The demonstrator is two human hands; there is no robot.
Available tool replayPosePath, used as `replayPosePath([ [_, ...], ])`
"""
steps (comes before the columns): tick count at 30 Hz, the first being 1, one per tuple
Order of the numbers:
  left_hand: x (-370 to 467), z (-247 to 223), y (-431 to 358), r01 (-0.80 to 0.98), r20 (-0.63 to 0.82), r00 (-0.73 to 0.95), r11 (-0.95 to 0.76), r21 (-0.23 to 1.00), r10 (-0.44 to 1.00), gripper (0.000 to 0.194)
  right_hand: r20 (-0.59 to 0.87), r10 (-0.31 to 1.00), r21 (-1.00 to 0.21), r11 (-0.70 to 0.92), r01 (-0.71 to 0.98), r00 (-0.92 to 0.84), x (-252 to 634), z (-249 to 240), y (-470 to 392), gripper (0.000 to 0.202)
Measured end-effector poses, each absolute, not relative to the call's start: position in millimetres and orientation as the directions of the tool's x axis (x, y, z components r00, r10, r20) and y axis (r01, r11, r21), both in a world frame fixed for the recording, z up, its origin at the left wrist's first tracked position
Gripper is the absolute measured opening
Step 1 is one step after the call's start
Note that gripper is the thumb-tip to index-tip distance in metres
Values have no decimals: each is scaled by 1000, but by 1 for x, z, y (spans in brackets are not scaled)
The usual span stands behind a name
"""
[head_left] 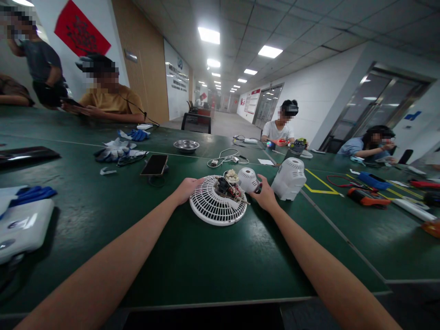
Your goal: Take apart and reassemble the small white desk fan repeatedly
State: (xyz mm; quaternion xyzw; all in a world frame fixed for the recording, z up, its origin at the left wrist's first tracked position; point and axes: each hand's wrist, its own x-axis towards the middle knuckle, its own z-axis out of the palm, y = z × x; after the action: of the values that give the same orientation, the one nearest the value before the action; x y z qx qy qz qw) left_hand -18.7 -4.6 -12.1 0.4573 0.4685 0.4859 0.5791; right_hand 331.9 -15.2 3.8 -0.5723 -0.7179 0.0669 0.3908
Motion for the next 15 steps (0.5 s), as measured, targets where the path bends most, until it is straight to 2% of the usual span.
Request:
replayPosePath([
  [3, -18, -13, -4, -131, -79, 106, 92, 987, 991, 44, 424, 904, -653, 262, 711, 55, 331, 6, -14, 85],
  [5, -18, -14, -3, -131, -67, 101, 80, 988, 993, 45, 374, 907, -779, 193, 597, 195, 329, 9, -14, 79],
  [7, -17, -14, -3, -129, -61, 89, 72, 989, 994, 45, 242, 914, -931, 125, 342, 325, 327, 14, -14, 64],
  [8, -17, -15, -3, -129, -59, 90, 71, 989, 994, 46, 140, 932, -982, 88, 166, 333, 326, 17, -15, 55],
  [9, -17, -15, -2, -130, -59, 94, 71, 989, 994, 46, 33, 956, -999, 39, -16, 291, 325, 20, -17, 47],
  [11, -18, -16, -2, -134, -62, 109, 76, 988, 992, 46, -127, 985, -951, -86, -297, 120, 324, 25, -21, 38],
  [13, -19, -16, -2, -133, -70, 121, 86, 987, 990, 46, -189, 982, -885, -176, -430, -13, 322, 28, -26, 36],
  [15, -20, -16, -2, -119, -75, 121, 90, 989, 990, 46, -195, 978, -854, -205, -479, -71, 320, 30, -30, 34],
])
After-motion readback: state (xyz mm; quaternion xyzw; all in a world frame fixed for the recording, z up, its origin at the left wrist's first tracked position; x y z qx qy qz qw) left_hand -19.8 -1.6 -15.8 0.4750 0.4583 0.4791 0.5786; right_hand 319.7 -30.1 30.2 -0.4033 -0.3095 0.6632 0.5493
